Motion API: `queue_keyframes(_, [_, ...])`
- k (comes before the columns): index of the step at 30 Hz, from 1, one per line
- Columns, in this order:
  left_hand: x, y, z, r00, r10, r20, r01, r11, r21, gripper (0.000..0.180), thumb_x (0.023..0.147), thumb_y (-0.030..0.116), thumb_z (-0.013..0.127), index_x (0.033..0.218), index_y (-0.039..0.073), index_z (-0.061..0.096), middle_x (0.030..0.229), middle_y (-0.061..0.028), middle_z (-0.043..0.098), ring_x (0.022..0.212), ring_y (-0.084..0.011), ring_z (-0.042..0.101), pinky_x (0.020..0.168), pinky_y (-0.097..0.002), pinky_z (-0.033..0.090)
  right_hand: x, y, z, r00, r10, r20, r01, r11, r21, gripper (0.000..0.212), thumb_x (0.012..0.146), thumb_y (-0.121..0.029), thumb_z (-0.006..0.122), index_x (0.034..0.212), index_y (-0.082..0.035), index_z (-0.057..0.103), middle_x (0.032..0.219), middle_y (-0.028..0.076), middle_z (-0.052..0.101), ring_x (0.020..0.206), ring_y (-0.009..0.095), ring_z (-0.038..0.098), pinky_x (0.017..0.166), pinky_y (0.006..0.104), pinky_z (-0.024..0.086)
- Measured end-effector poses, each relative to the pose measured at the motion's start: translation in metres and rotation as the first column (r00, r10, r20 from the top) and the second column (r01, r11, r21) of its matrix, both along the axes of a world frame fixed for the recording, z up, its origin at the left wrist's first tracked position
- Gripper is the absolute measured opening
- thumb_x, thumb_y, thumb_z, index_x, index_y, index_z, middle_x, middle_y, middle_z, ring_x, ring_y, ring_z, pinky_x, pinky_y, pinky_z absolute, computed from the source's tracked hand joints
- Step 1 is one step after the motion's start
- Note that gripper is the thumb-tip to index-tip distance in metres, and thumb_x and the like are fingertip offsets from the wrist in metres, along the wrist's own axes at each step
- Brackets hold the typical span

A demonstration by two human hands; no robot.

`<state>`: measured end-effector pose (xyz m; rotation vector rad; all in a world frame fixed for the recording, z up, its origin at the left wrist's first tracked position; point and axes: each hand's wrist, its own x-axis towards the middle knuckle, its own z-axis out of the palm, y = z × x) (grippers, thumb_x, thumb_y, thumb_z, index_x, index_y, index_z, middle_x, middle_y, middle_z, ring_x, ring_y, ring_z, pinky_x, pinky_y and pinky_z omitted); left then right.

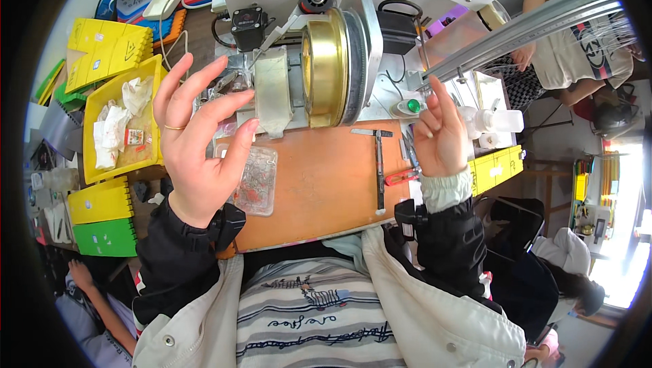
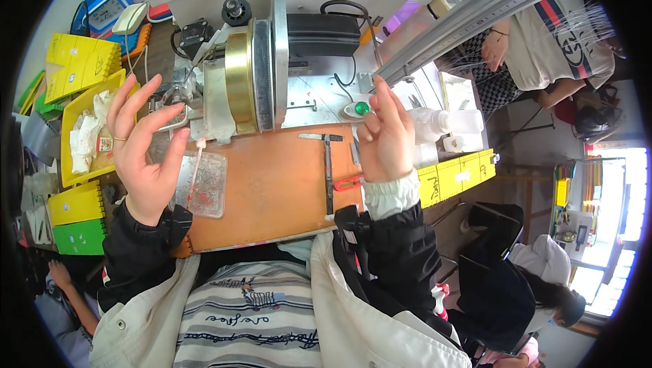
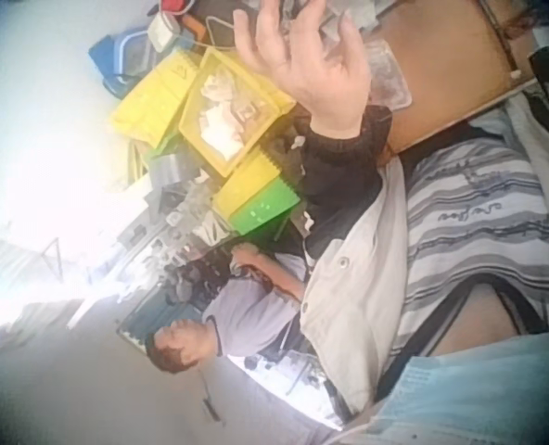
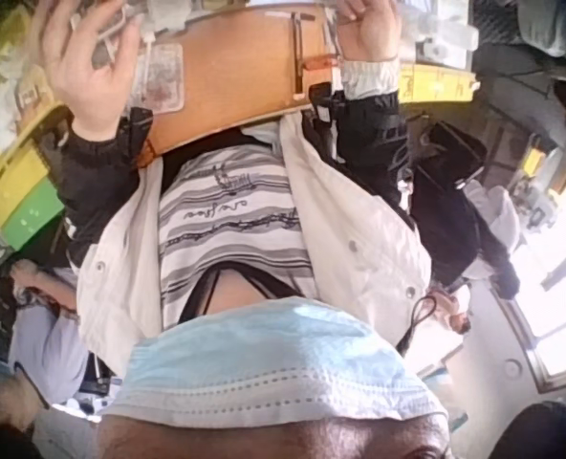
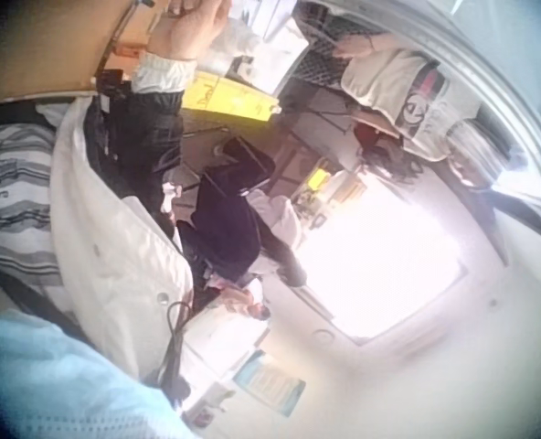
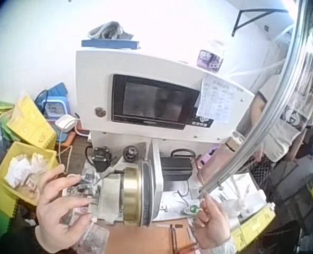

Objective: Assembling, filing, and gluing small metal components for industrial or jewelry use.

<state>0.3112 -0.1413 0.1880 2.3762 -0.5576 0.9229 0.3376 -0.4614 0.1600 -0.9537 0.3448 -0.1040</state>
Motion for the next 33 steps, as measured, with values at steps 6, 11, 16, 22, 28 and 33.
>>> queue_keyframes(6, [-0.001, -0.004, 0.007, 1.0, -0.002, -0.006, 0.002, 1.0, -0.014, 0.026, 0.072, 0.008, 0.076, 0.097, 0.01, 0.072, 0.125, -0.0091, 0.062, 0.126, -0.0368, 0.047, 0.103, -0.0441, 0.038, 0.022, 0.044, 0.019, 0.988, 0.153, 0.008, -0.153, 0.988, -0.027, 0.023, 0.093, -0.013, 0.067, 0.111, -0.001, 0.067, 0.096, 0.005, 0.069, 0.058, 0.003, 0.046, 0.051, 0.0192, 0.038])
queue_keyframes(11, [0.014, -0.011, 0.008, 1.0, -0.015, 0.0, 0.015, 0.998, -0.058, 0.026, 0.071, 0.01, 0.077, 0.097, 0.011, 0.072, 0.123, -0.0052, 0.062, 0.125, -0.0335, 0.048, 0.101, -0.0432, 0.038, 0.041, 0.06, 0.022, 0.902, 0.43, 0.018, -0.427, 0.899, -0.093, 0.018, 0.094, -0.01, 0.064, 0.106, 0.001, 0.069, 0.083, 0.002, 0.068, 0.051, 0.003, 0.048, 0.044, 0.0184, 0.035])
queue_keyframes(16, [0.027, -0.025, 0.011, 1.0, 0.026, 0.011, -0.026, 1.0, -0.015, 0.026, 0.067, 0.01, 0.079, 0.092, 0.013, 0.072, 0.122, -0.0018, 0.063, 0.126, -0.0302, 0.047, 0.102, -0.0431, 0.035, 0.057, 0.068, 0.029, 0.744, 0.668, 0.015, -0.656, 0.735, -0.171, 0.013, 0.089, 0.0, 0.059, 0.095, 0.002, 0.069, 0.069, 0.002, 0.065, 0.043, 0.003, 0.046, 0.04, 0.0179, 0.033])
queue_keyframes(22, [0.036, -0.042, 0.014, 0.998, 0.064, -0.029, -0.062, 0.997, 0.047, 0.03, 0.061, 0.012, 0.079, 0.09, 0.012, 0.072, 0.123, -0.0026, 0.062, 0.128, -0.0301, 0.047, 0.104, -0.045, 0.034, 0.066, 0.069, 0.026, 0.684, 0.729, -0.004, -0.697, 0.652, -0.3, 0.015, 0.08, -0.002, 0.065, 0.093, 0.002, 0.071, 0.07, 0.0, 0.065, 0.044, -0.001, 0.044, 0.039, 0.0173, 0.03])
queue_keyframes(28, [0.041, -0.055, 0.018, 0.997, 0.075, -0.016, -0.073, 0.995, 0.073, 0.021, 0.06, 0.002, 0.075, 0.08, 0.007, 0.071, 0.123, -0.0068, 0.063, 0.126, -0.031, 0.049, 0.104, -0.0458, 0.032, 0.073, 0.074, 0.022, 0.629, 0.777, -0.022, -0.741, 0.591, -0.317, 0.014, 0.082, -0.004, 0.066, 0.094, 0.002, 0.071, 0.068, 0.0, 0.063, 0.044, 0.001, 0.044, 0.038, 0.0187, 0.031])
queue_keyframes(33, [0.049, -0.056, 0.019, 0.999, 0.011, -0.049, -0.008, 0.999, 0.051, 0.012, 0.07, 0.0, 0.07, 0.081, 0.005, 0.071, 0.127, -0.0072, 0.063, 0.129, -0.0321, 0.046, 0.107, -0.0442, 0.031, 0.068, 0.069, 0.011, 0.752, 0.649, 0.113, -0.616, 0.754, -0.227, 0.022, 0.082, -0.001, 0.065, 0.103, 0.004, 0.07, 0.074, 0.001, 0.066, 0.051, 0.003, 0.05, 0.044, 0.0177, 0.036])
